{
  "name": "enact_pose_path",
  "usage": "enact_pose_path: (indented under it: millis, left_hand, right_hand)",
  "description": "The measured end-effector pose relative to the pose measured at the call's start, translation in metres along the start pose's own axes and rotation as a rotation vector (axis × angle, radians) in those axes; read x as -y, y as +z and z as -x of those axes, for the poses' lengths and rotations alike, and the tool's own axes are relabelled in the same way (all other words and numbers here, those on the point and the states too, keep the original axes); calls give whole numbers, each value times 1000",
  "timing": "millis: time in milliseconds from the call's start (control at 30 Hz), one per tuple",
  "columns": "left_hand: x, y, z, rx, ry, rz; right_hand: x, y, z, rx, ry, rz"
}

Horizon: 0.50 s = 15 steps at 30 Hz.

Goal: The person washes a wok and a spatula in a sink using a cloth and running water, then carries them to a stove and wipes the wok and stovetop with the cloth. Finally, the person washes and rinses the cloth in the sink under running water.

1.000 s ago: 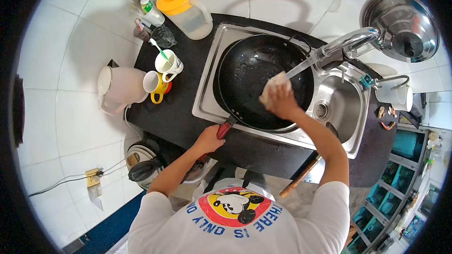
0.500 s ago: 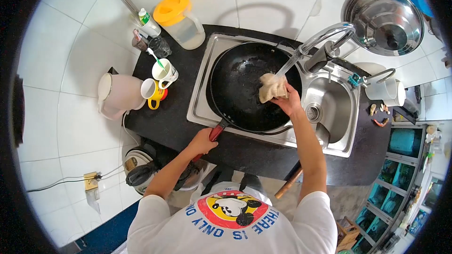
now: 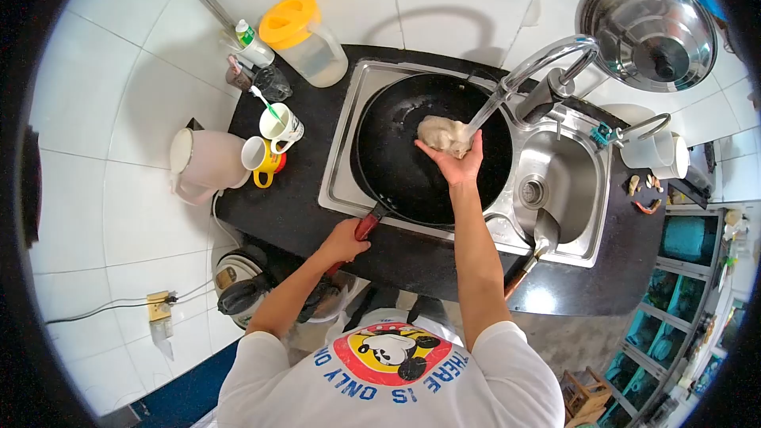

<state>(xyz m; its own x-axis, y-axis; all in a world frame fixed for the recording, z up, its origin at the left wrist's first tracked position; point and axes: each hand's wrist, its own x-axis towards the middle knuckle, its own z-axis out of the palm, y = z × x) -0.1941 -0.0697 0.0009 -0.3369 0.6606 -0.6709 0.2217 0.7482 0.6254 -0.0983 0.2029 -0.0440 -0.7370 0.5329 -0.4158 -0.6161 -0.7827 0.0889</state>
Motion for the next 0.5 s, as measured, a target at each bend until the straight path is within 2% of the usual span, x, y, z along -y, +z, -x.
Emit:
enact_pose_path:
  millis: [200,333,500]
  left_hand:
    - [-1,-1,0,21,-18,10]
    - [-3,-2,1,24,-24,26]
    - [-2,-2,-1,23,-18,17]
  right_hand:
    - [18,-22,-9,217,97,183]
    - [44,-17,1,71,-16,414]
    - [62,-8,4,153,64,406]
